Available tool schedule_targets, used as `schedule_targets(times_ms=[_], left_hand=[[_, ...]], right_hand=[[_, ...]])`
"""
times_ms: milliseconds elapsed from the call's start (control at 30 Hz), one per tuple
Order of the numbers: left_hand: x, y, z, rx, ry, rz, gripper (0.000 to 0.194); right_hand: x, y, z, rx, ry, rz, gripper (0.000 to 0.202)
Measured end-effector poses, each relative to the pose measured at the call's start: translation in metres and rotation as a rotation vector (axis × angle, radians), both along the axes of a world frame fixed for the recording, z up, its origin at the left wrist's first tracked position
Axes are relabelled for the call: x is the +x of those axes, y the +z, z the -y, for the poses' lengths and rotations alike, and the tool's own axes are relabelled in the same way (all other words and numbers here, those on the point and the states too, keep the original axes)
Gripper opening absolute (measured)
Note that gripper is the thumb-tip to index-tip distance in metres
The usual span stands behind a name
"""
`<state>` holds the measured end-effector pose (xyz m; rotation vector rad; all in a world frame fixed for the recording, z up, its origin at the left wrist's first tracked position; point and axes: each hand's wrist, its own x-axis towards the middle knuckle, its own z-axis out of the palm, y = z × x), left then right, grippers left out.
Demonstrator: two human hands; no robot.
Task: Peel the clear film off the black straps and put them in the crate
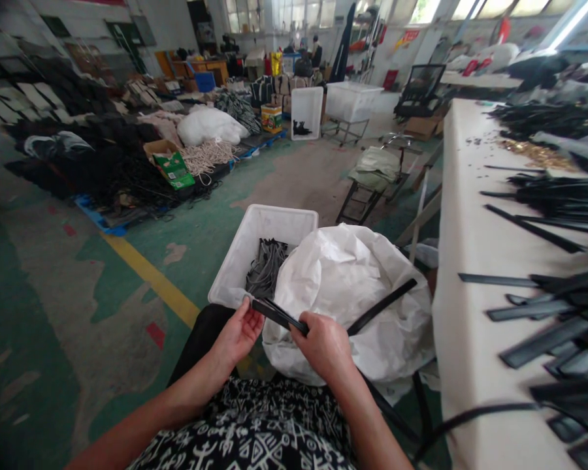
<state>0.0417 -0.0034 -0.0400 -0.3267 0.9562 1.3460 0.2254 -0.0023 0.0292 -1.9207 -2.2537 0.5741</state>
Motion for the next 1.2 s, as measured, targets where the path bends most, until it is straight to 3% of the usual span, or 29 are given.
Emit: schedule_targets(times_ms=[200, 300, 433, 567, 700, 900, 1067, 1200], left_hand=[[0.006, -0.015, 0.027, -0.238, -0.185, 0.024, 0.019], [0.0, -0.005, 0.036, -0.144, -0.131, -0.026, 0.011], [-0.01, 0.015, 0.052, -0.012, -0.093, -0.087, 0.002], [-0.008, 0.018, 0.066, 0.024, -0.111, -0.083, 0.004], [-0.006, 0.009, 0.063, -0.017, -0.187, 0.004, 0.006], [-0.011, 0.002, 0.056, -0.04, -0.084, -0.065, 0.005], [-0.008, 0.003, 0.055, 0.129, -0.285, -0.05, 0.013], [-0.023, 0.006, 0.043, 0.107, -0.099, -0.211, 0.017]], right_hand=[[-0.008, -0.008, 0.002, -0.093, 0.114, 0.048, 0.023], [-0.007, -0.008, 0.005, -0.127, 0.109, 0.03, 0.024], [0.0, 0.006, 0.012, -0.144, 0.121, -0.08, 0.027], [-0.015, 0.008, 0.015, -0.124, 0.177, -0.161, 0.027], [-0.034, -0.005, 0.01, -0.145, 0.209, -0.184, 0.029], [-0.021, -0.008, 0.004, -0.241, 0.227, -0.163, 0.029], [-0.033, -0.016, 0.006, -0.179, 0.24, -0.14, 0.023], [-0.028, -0.02, 0.004, -0.249, 0.208, -0.207, 0.028]])
